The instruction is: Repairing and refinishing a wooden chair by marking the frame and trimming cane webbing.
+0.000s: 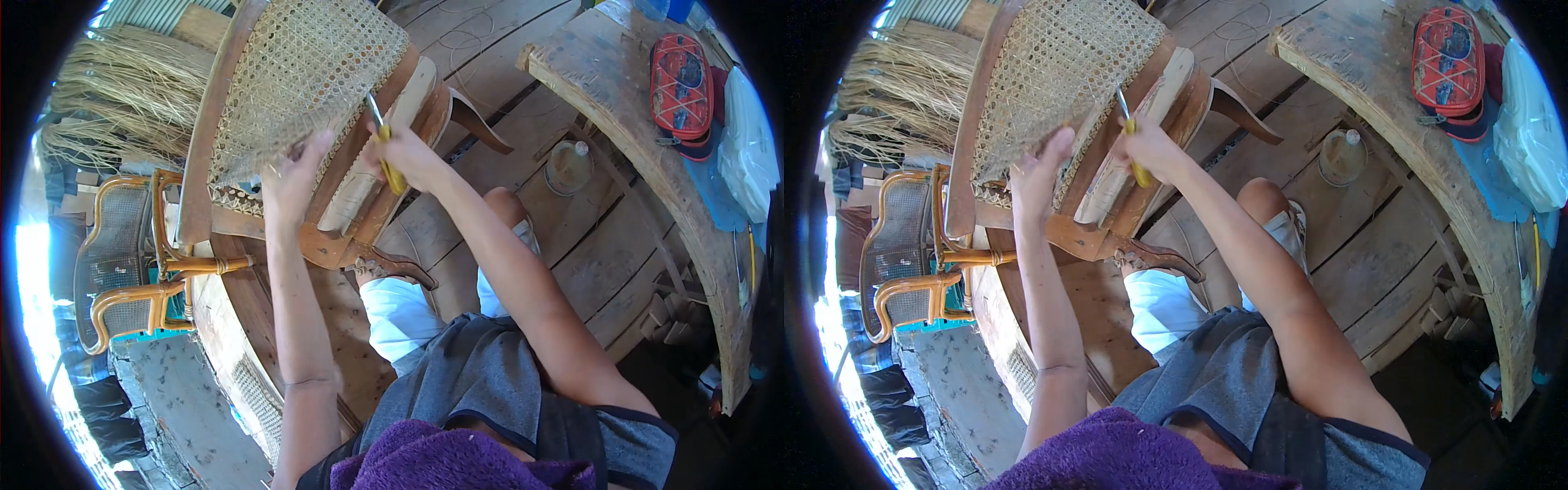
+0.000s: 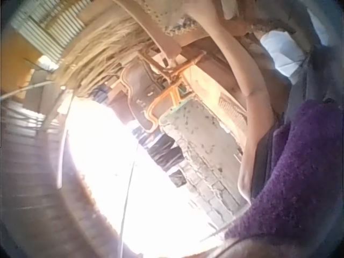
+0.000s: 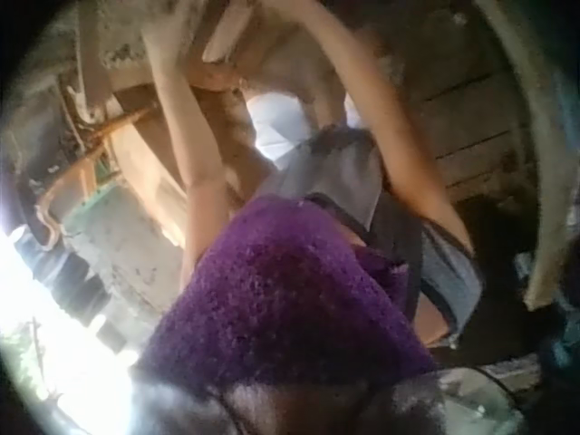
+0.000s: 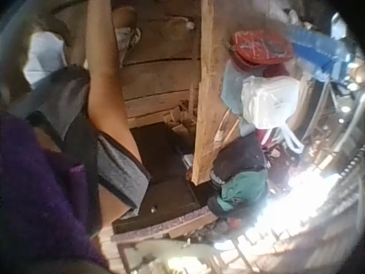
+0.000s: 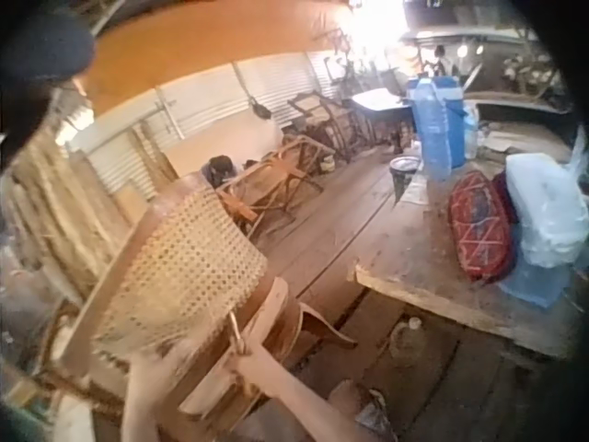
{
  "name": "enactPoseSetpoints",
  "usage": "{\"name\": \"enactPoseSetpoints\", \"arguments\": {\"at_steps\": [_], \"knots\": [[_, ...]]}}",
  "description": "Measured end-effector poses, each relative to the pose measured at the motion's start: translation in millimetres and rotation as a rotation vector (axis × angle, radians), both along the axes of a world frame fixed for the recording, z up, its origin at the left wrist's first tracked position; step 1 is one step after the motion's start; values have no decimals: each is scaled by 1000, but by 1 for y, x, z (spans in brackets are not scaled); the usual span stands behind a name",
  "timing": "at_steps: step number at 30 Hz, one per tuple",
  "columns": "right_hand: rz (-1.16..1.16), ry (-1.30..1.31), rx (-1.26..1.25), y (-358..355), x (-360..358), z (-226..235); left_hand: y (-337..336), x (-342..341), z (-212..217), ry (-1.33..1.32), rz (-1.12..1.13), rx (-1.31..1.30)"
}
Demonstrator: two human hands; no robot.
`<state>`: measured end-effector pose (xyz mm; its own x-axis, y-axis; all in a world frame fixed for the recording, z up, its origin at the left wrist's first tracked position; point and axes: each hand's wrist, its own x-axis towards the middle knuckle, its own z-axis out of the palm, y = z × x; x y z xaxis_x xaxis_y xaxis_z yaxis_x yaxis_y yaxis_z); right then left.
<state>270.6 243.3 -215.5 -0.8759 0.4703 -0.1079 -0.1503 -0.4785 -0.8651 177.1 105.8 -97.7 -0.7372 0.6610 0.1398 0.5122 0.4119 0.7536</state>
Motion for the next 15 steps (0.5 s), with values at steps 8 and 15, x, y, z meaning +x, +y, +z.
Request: {"name": "enactPoseSetpoints", "arguments": {"at_steps": [8,15], "knots": [[-114,-362,773,8,54,-7,-61,17,4,589,441,-232],[89,-28,-231,17,31,2,-61,-31,55,1502,26,-173]]}}
